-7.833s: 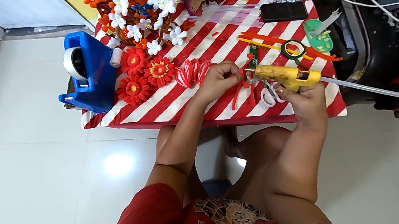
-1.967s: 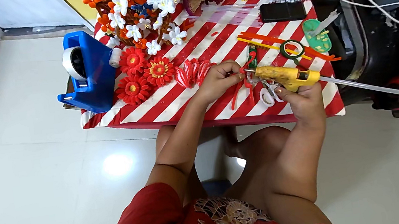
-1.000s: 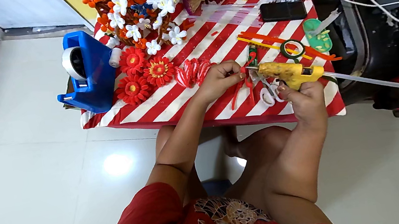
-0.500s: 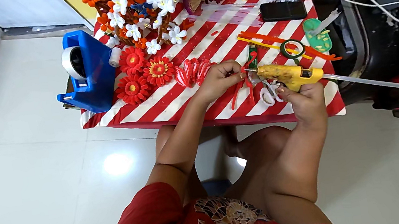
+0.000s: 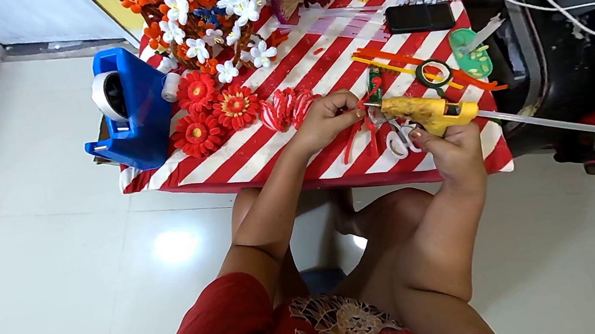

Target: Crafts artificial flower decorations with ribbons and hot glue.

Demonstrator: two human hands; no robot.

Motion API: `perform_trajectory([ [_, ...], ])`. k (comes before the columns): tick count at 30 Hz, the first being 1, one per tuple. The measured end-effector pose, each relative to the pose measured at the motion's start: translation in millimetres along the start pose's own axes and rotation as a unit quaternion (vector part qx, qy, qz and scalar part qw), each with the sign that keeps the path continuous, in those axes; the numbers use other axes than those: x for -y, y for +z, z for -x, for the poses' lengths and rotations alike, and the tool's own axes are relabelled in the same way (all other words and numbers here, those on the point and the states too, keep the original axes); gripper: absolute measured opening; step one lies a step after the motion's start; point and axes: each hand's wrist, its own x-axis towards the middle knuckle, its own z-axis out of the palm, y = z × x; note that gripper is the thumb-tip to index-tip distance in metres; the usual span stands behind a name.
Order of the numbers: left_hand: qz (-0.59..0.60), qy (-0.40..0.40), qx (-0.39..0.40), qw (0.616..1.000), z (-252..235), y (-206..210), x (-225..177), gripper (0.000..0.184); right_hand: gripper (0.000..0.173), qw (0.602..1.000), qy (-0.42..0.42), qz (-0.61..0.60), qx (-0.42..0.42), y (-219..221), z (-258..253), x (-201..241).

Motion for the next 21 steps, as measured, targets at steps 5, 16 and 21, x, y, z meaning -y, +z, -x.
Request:
perform_trajectory([
  [5,0.004,-0.006,-0.001,1.000,0.3,0.3,-1.4,0.009,0.033,1.000,-0.003,0.007,-0.002,-1.5,0.2,-1.2],
  [16,0.003,-0.007,0.001,1.000,0.3,-0.3,-0.3,0.010,0.035,0.999,-0.033,-0.028,0.009,-3.1,-0.9,-2.2],
  [21,0.005,-0.009,0.001,1.000,0.3,0.2,0.4,0.010,0.033,0.999,-0.035,-0.016,-0.001,-3.1,-1.2,-4.9],
])
